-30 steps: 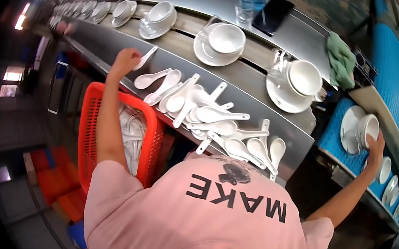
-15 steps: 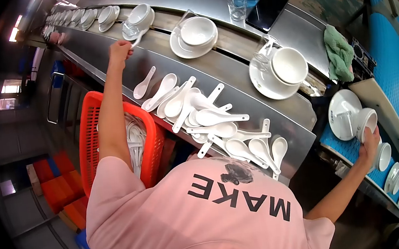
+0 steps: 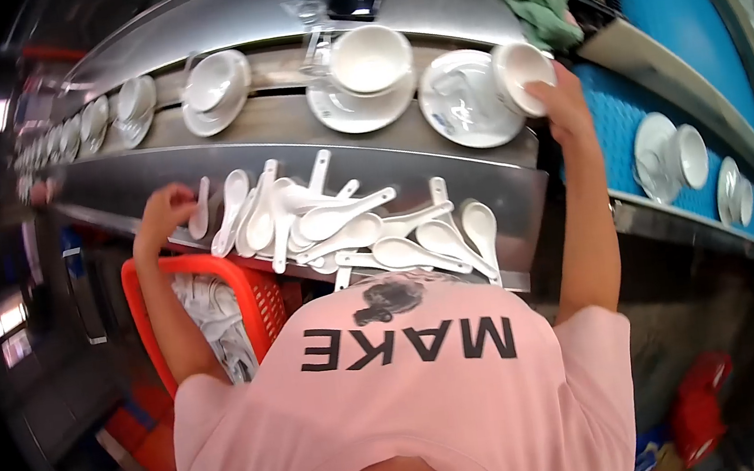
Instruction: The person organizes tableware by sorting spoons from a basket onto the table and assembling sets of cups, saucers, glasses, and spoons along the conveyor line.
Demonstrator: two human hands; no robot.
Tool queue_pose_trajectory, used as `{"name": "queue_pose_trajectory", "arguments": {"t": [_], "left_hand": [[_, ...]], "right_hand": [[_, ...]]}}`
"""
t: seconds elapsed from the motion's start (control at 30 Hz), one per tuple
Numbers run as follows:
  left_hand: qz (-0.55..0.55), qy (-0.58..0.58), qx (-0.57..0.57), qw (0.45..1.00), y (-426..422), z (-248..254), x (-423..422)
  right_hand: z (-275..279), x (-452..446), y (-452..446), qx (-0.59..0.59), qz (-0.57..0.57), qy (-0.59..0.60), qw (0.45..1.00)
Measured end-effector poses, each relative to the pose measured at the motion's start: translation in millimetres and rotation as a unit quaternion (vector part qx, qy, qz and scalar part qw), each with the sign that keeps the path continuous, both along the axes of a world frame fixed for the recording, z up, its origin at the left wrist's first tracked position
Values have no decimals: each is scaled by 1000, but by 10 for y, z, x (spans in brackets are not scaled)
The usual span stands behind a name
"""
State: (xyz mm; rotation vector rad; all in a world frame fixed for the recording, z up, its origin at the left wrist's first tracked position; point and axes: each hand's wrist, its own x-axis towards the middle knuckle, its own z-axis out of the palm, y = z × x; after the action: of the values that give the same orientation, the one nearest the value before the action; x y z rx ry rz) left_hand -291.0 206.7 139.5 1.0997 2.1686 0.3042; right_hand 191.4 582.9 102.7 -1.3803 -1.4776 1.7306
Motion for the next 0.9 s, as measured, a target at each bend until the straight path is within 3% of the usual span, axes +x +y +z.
{"name": "queue_pose_trajectory", "arguments": {"t": [0.07,0.13,0.2,0.27,0.33,0.37,0.4,0.43,0.47,0.5,0.53,0.57,0.6,0.67,0.77,0.83,0.9], "left_hand": [[-45,40,-9,998,-68,-37,130],[-42,41,-20,998,-49,-24,172],[7,-15,32,999,-46,-51,139],[67,-12,19,997,-18,-41,64],[26,48,70,996,-111,-260,-275],[-6,73,69,995,-146,-379,-498],[-17,104,95,990,-64,-355,-550],[-55,189,176,965,-89,-524,-714],[-18,156,66,985,29,-390,-732],[-4,159,62,985,108,-400,-781],[20,172,126,977,202,-435,-765],[18,134,149,979,252,-539,-905],[7,180,147,973,331,-598,-994],[71,193,128,970,500,-469,-894],[143,319,181,919,429,-711,-1200],[215,284,151,922,392,-557,-1038],[202,274,179,923,276,-723,-1186]], "right_hand": [[7,-61,-76,35,3,-5,999],[194,-83,-125,98,46,-112,988],[393,0,-161,55,45,-101,992],[764,249,-100,277,-2,-248,928],[896,823,111,414,-125,-248,867],[937,1160,228,450,-163,-353,804],[894,1588,363,423,-164,-307,837],[867,1995,491,424,-88,-411,802],[755,2288,569,387,-55,-411,823],[487,2766,741,336,-7,-471,815],[347,2951,792,316,17,-479,819],[177,3195,891,270,-23,-415,868],[187,3238,900,198,-22,-357,913],[765,2367,418,28,-77,-297,952],[845,2114,254,5,-97,-274,957],[663,2301,286,18,-102,-203,974],[435,2477,315,22,-110,-127,986]]}}
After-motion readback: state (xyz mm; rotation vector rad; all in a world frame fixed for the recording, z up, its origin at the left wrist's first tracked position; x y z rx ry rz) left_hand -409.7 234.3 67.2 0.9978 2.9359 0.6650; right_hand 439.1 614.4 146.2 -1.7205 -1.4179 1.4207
